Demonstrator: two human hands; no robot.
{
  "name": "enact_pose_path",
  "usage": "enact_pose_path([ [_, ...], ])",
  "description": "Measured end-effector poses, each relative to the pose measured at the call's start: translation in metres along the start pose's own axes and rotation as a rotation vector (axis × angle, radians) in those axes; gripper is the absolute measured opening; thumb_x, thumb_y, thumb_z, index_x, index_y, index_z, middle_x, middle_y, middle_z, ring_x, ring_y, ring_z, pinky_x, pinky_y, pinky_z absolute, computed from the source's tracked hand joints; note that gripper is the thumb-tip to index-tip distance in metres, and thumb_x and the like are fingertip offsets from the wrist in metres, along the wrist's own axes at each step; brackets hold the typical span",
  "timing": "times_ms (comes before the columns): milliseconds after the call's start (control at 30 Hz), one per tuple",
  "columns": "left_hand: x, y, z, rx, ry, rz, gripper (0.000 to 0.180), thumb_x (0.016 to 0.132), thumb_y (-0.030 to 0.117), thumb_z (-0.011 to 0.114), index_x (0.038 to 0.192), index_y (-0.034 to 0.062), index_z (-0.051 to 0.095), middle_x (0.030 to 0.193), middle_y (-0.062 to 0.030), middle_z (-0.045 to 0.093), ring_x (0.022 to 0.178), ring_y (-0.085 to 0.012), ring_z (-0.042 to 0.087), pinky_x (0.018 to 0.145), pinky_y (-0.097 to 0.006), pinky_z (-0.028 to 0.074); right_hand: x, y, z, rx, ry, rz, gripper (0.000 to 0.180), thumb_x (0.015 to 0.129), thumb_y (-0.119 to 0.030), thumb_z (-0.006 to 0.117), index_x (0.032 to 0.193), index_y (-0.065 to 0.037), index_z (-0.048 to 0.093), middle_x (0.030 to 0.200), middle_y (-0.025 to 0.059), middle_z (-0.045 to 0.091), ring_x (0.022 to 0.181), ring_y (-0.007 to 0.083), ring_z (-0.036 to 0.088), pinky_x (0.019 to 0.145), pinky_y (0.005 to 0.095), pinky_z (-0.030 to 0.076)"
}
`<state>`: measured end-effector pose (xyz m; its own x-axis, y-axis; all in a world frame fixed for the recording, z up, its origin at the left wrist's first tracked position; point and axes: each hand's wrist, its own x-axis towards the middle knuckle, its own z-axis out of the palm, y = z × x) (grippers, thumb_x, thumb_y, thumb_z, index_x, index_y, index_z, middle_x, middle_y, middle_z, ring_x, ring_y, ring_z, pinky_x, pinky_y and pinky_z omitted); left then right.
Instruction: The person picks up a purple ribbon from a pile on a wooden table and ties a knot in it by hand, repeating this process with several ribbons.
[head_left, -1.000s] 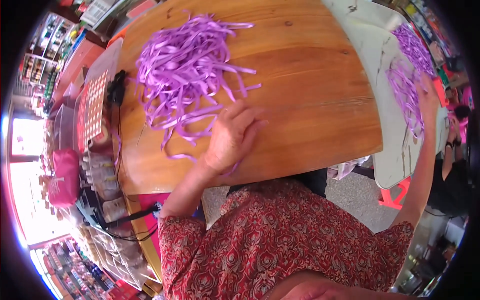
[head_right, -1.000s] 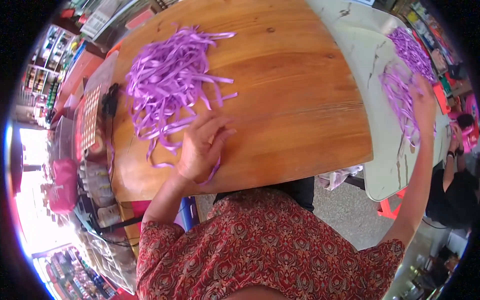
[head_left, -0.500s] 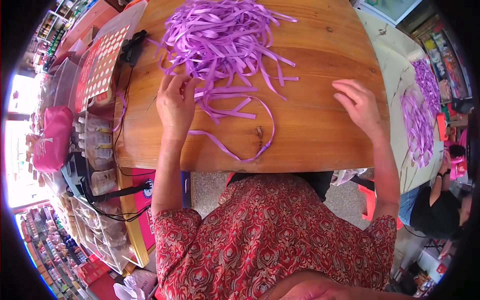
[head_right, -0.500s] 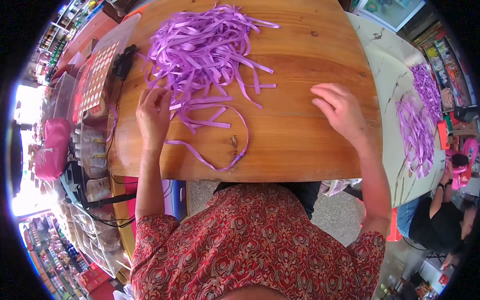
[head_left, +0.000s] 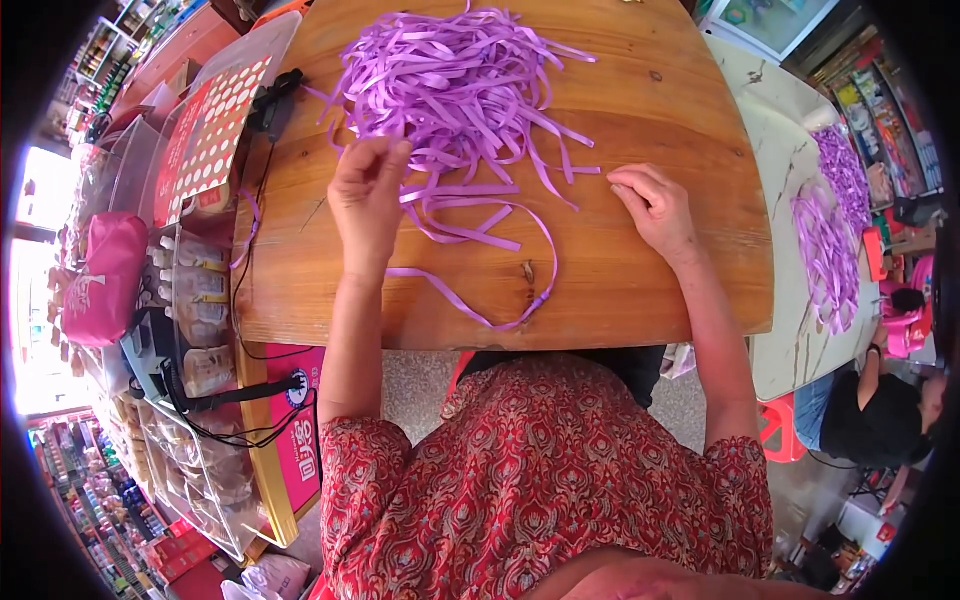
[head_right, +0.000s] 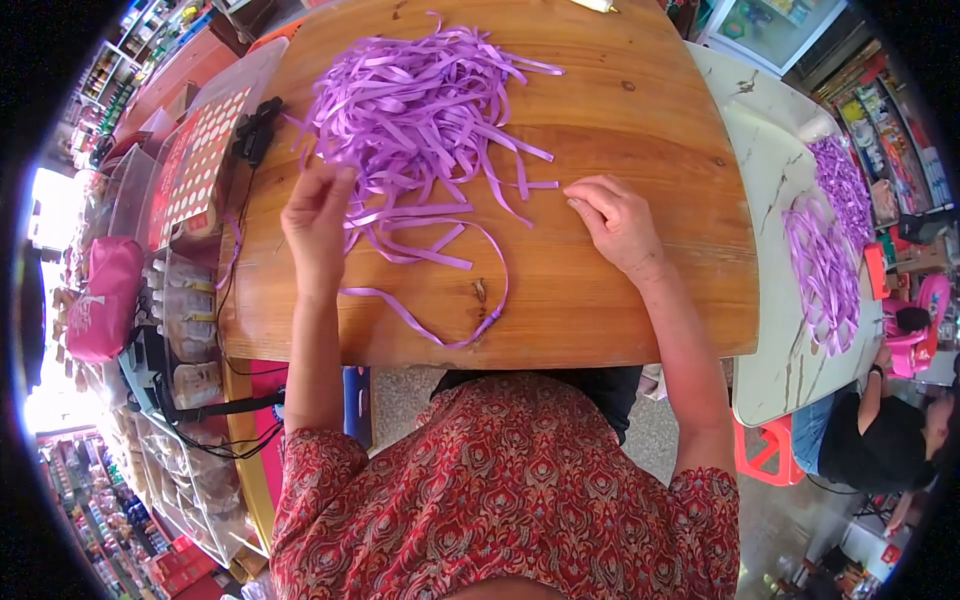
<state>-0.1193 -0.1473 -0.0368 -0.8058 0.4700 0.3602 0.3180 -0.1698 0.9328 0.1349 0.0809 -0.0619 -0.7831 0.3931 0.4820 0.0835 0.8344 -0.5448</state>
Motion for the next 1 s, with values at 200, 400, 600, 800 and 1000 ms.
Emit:
enact_pose_path([
  [200, 0.006, 0.078, 0.019, -0.355, -0.085, 0.194, 0.01, 0.092, 0.008, 0.063, 0.095, 0.0003, 0.069, 0.091, -0.0035, 0.067, 0.078, -0.0086, 0.057, 0.074, -0.023, 0.045, 0.001, 0.001, 0.004, -0.084, 0.042, -0.071, 0.009, 0.083, -0.006, 0.067, 0.092, -0.004, 0.066, 0.093, 0.0106, 0.066, 0.087, 0.0303, 0.063, 0.075, 0.0374, 0.052],
  [400, 0.017, 0.154, 0.025, -0.413, -0.04, 0.708, 0.017, 0.096, 0.007, 0.054, 0.103, -0.0044, 0.065, 0.096, -0.0126, 0.068, 0.086, -0.0188, 0.062, 0.081, -0.031, 0.049, 0.001, 0.002, 0.006, -0.104, 0.081, -0.105, 0.008, 0.083, -0.005, 0.067, 0.09, -0.004, 0.065, 0.09, 0.0104, 0.066, 0.085, 0.0303, 0.063, 0.073, 0.0375, 0.052],
  [600, 0.034, 0.201, 0.017, -0.527, -0.09, 0.759, 0.022, 0.098, 0.007, 0.046, 0.103, -0.0059, 0.063, 0.11, -0.0261, 0.063, 0.098, -0.035, 0.063, 0.083, -0.047, 0.052, 0.001, 0.003, 0.006, -0.108, 0.087, -0.112, 0.01, 0.081, -0.002, 0.069, 0.091, -0.002, 0.066, 0.092, 0.0109, 0.067, 0.087, 0.0283, 0.065, 0.074, 0.0345, 0.053],
  [800, 0.042, 0.202, 0.072, -0.738, -0.512, 0.709, 0.02, 0.097, 0.016, 0.055, 0.106, 0.0056, 0.07, 0.099, -0.0109, 0.071, 0.081, -0.018, 0.064, 0.072, -0.028, 0.052, -0.001, 0.007, 0.005, -0.065, 0.098, -0.086, 0.009, 0.083, -0.004, 0.068, 0.092, -0.003, 0.066, 0.09, 0.0106, 0.067, 0.082, 0.0287, 0.065, 0.07, 0.035, 0.053],
  [1000, 0.027, 0.216, 0.112, -0.94, -0.737, 0.09, 0.02, 0.096, 0.019, 0.059, 0.102, 0.0038, 0.07, 0.096, -0.0078, 0.071, 0.078, -0.0152, 0.063, 0.074, -0.027, 0.051, 0.004, -0.002, 0.0, 0.142, 0.115, 0.159, 0.017, 0.084, -0.006, 0.07, 0.1, -0.004, 0.066, 0.094, 0.0082, 0.069, 0.082, 0.0182, 0.066, 0.069, 0.0297, 0.052],
])
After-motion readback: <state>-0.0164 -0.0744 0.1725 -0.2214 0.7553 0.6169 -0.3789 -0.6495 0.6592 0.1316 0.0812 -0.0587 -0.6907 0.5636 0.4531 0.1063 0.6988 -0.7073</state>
